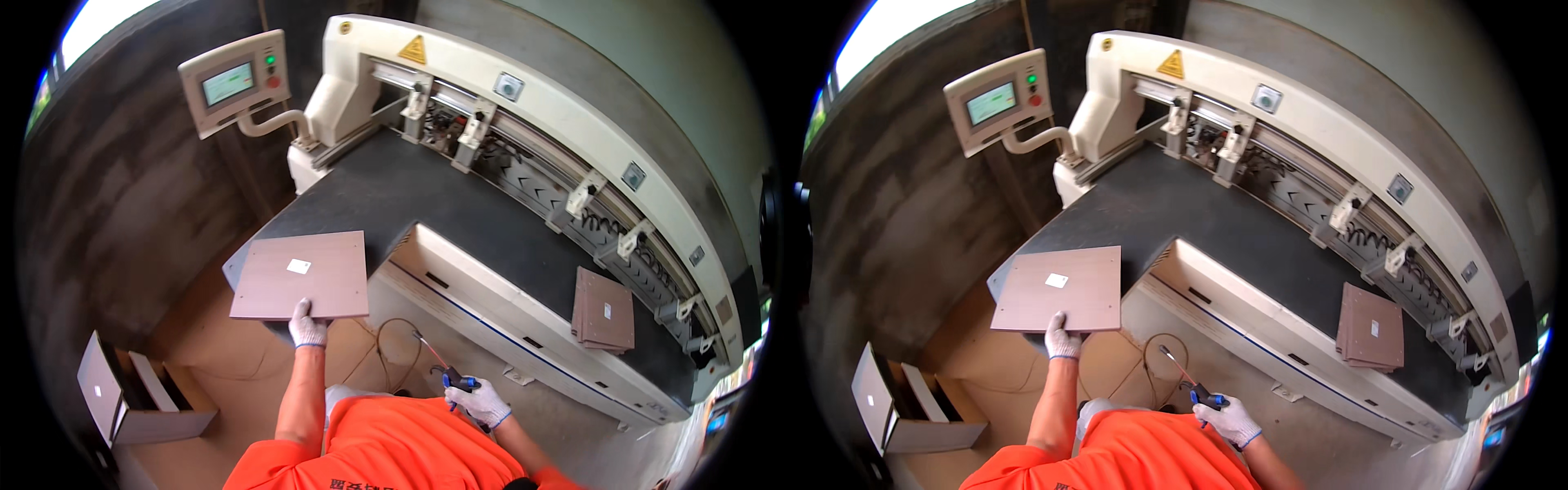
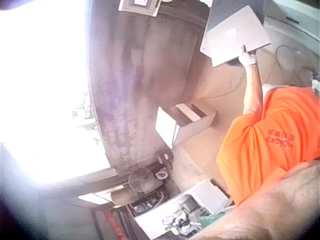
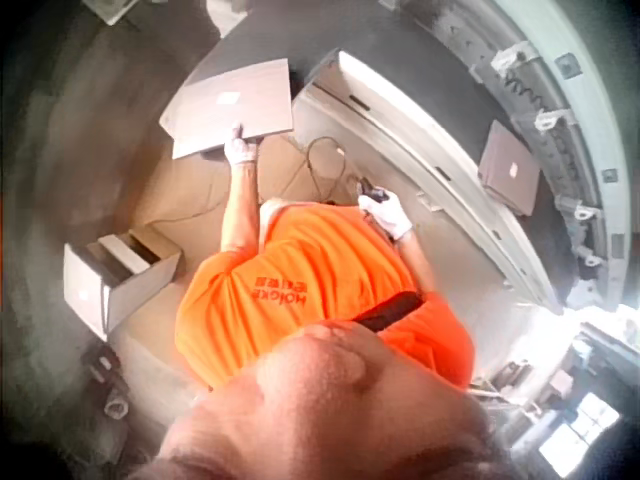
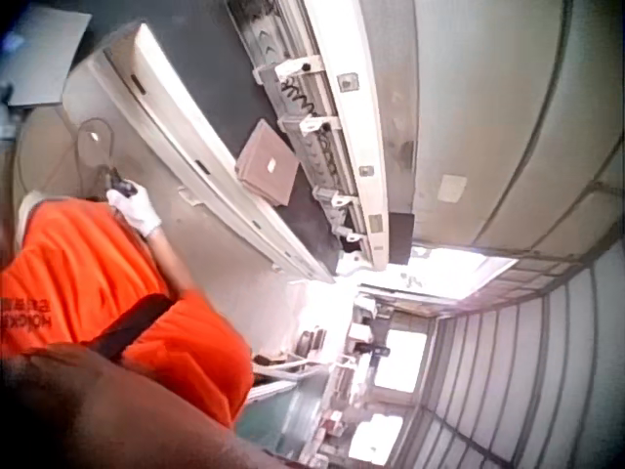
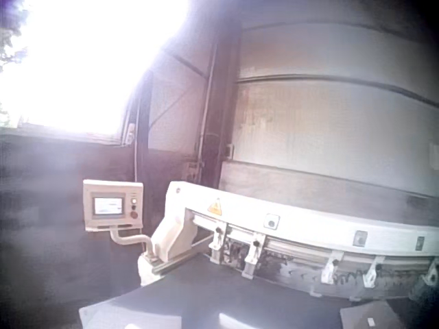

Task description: The person operates a large industrial machine in a workshop, repeatedly placing rectangular panels onto the machine bed and using a screwdriver to press a green button to start the cycle. After each cycle, the person removes the processed panel and places it on a nearby green table.

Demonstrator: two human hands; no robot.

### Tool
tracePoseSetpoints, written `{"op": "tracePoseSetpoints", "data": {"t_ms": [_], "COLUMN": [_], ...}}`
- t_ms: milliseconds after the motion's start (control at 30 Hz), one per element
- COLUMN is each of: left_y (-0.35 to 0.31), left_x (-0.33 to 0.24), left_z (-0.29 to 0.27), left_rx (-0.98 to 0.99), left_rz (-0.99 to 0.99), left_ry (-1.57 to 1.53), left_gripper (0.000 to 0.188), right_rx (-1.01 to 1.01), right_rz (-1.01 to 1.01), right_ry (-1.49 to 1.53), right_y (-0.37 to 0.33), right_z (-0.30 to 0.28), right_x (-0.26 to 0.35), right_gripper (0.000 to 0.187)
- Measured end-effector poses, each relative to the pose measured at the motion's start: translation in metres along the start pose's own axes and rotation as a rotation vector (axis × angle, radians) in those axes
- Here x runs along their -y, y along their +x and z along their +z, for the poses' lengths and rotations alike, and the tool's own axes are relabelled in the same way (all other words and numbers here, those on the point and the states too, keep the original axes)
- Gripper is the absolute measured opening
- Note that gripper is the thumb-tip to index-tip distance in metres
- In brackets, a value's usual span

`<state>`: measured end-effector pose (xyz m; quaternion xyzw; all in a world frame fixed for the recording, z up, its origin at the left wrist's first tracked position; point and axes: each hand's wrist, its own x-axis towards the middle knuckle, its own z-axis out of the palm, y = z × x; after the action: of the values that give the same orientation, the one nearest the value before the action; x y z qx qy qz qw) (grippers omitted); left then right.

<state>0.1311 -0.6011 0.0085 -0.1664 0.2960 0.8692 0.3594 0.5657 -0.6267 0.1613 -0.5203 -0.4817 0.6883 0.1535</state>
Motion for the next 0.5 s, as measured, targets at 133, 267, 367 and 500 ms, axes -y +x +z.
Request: {"op": "tracePoseSetpoints", "data": {"t_ms": [133, 267, 367, 500], "left_y": [0.035, 0.008, 0.038, 0.047], "left_x": [0.137, 0.217, 0.225, 0.192], "left_z": [0.066, 0.142, 0.153, 0.2], "left_rx": [0.088, 0.333, 0.685, 0.715], "left_rz": [-0.066, -0.583, 0.027, 0.678], "left_ry": [-0.083, 0.49, 1.299, 2.261], "left_gripper": [0.045, 0.052, 0.056, 0.088], "right_rx": [-0.154, -0.276, -0.297, -0.388], "right_rz": [-0.079, -0.052, 0.031, -0.02], "right_ry": [0.105, 0.188, 0.201, 0.261], "right_y": [-0.017, -0.033, -0.026, -0.002], "right_z": [-0.055, -0.062, -0.069, -0.083], "right_x": [-0.027, -0.021, -0.006, -0.004], "right_gripper": [0.023, 0.022, 0.022, 0.022]}}
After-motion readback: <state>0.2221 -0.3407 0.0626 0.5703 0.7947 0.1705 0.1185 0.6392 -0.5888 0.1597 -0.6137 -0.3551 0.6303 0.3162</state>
